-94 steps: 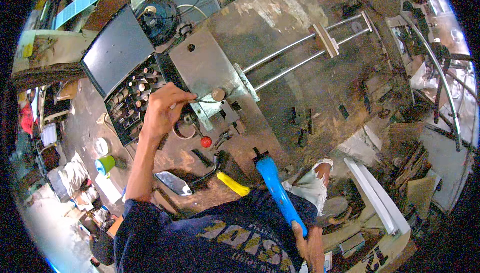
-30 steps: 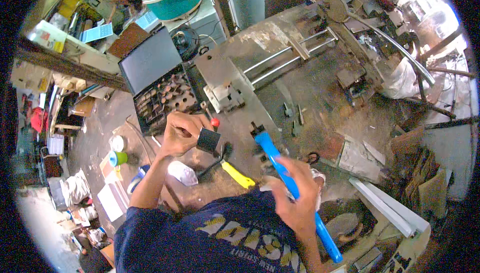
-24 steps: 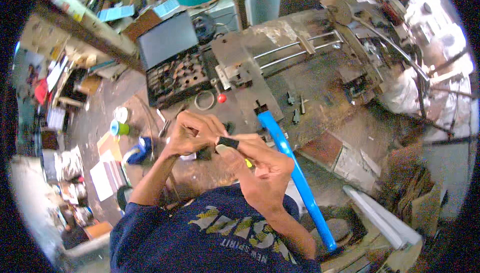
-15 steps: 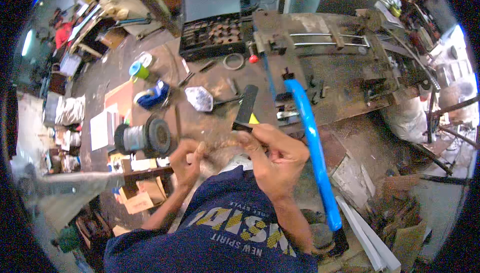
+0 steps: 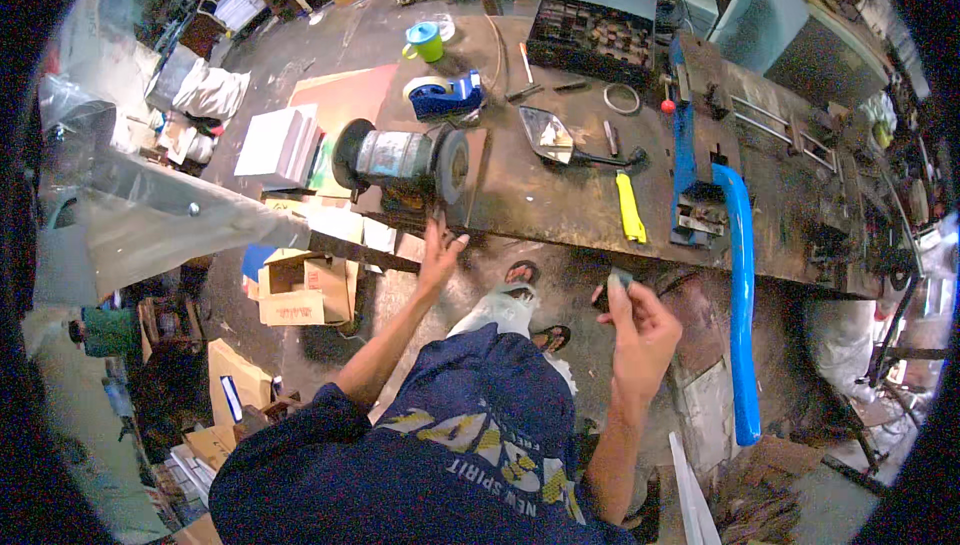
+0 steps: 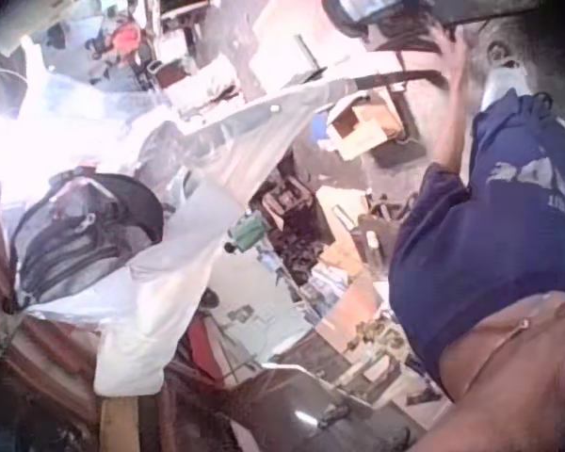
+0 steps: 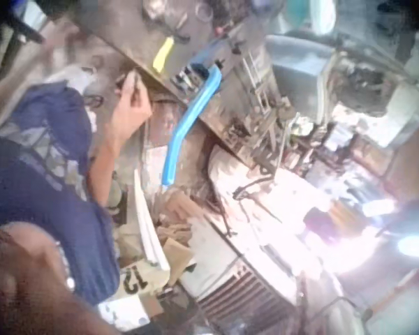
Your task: The person bends a metal strip using a manual bending machine, smooths a small black component against a bench grinder, and attaches pieces to a large white signage panel using pliers and a hand tool.
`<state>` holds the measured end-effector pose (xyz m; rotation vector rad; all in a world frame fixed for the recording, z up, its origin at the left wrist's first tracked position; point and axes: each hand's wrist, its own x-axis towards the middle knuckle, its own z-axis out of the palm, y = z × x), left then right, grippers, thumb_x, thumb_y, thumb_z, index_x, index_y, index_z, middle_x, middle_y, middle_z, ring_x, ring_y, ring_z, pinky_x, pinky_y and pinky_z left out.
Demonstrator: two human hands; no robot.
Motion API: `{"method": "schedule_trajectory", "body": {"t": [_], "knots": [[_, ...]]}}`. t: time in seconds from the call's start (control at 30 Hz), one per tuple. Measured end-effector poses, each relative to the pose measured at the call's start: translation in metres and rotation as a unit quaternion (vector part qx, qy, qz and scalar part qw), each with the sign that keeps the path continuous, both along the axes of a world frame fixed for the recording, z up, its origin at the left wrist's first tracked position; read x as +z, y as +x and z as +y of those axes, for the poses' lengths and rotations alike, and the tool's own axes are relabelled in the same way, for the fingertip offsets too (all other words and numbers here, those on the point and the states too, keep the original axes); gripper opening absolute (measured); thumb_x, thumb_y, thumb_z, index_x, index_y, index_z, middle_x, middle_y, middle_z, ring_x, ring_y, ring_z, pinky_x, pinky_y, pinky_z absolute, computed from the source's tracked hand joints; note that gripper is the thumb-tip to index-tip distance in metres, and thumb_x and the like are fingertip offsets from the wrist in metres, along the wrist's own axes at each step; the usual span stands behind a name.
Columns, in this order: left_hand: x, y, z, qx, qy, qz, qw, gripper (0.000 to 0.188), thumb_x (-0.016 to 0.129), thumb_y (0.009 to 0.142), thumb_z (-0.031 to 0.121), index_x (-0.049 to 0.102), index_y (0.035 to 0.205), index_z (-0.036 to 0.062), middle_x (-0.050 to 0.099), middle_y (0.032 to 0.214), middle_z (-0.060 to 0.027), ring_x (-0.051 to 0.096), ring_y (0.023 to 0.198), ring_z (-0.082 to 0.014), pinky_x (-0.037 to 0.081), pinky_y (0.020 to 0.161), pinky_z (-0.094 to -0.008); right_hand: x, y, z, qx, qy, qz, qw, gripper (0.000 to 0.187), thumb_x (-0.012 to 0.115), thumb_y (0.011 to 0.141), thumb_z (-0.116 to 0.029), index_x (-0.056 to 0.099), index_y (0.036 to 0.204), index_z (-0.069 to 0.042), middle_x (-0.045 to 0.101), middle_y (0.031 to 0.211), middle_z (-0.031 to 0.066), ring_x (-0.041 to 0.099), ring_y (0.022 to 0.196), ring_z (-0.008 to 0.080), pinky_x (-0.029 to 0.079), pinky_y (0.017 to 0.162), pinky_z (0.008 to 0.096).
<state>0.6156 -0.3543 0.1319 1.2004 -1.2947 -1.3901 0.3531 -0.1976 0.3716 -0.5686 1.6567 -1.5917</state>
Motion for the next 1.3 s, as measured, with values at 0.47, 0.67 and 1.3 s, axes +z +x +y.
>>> {"method": "schedule_trajectory", "body": {"t": [0.47,0.67,1.3], "knots": [[-0.007,0.025,-0.007,-0.047,-0.098,-0.288,0.951,0.086,0.064,0.085,0.018,0.012,0.15,-0.0019,0.029,0.143,-0.0308,0.024,0.135,-0.0441,0.011,0.115,-0.0467,-0.032,0.049,-0.009,-0.044,0.088,0.005,0.995,0.028,0.069,0.092,-0.007,0.066,0.114,0.009,0.069,0.094,0.009,0.064,0.08,0.0117,0.052,0.069,0.0252],[0.024,0.062,-0.009,-0.047,-0.005,-0.182,0.982,0.051,0.063,0.088,0.017,0.043,0.131,-0.0038,0.053,0.114,-0.0171,0.052,0.098,-0.0288,0.044,0.088,-0.0375,-0.008,0.094,-0.084,0.019,-0.001,-0.039,0.999,0.026,0.069,0.088,0.002,0.066,0.113,0.012,0.069,0.095,0.0081,0.063,0.081,0.011,0.05,0.072,0.0216],[0.121,0.082,-0.105,-0.038,0.396,0.086,0.914,0.089,0.056,0.082,0.077,0.048,0.132,0.0042,0.051,0.136,-0.0172,0.034,0.135,-0.029,0.027,0.103,-0.0428,0.033,0.126,-0.094,-0.054,-0.027,0.078,0.995,0.022,0.071,0.087,0.002,0.068,0.109,0.009,0.064,0.087,0.0042,0.054,0.076,0.0071,0.042,0.066,0.0208]]}}
